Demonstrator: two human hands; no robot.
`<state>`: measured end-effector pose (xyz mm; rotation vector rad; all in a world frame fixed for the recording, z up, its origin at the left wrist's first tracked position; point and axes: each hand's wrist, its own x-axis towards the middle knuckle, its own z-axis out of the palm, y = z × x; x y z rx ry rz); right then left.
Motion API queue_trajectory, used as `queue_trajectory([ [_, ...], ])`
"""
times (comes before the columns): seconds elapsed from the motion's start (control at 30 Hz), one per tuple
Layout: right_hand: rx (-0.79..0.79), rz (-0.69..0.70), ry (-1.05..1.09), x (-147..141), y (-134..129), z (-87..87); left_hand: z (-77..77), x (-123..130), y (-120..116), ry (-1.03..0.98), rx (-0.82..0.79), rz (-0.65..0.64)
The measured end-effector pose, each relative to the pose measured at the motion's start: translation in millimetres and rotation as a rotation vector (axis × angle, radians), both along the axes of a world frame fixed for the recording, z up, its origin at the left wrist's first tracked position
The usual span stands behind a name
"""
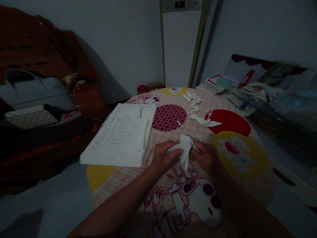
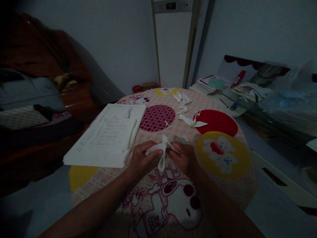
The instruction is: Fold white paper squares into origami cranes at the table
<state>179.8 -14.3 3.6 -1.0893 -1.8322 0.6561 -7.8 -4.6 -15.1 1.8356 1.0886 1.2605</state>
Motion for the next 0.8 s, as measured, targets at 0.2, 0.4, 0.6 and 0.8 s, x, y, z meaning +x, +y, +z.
queue_trajectory([
  [0.2, -0.024, 0.004, -0.001, 0.3, -0.8, -5.1, -0.3, 2.3, -2.0, -0.01, -0.065, 0.018],
  [0.4, -0.092, 0.007, 0.044, -2.6, -1.9, -8.3, 0.8, 4.1, -5.2, -0.041, -0.15, 0.043],
  [0.6, -0.034, 0.029, 0.014, -1.1, -2.9, -3.1, 4.1, 2.1, -8.5, -0.07, -0.229, -0.043],
  [0.8, 0.112, 0.064, -0.068, 0.8, -5.0, -1.2, 6.6, -1.1, -10.9, -0.007, -0.182, -0.117],
])
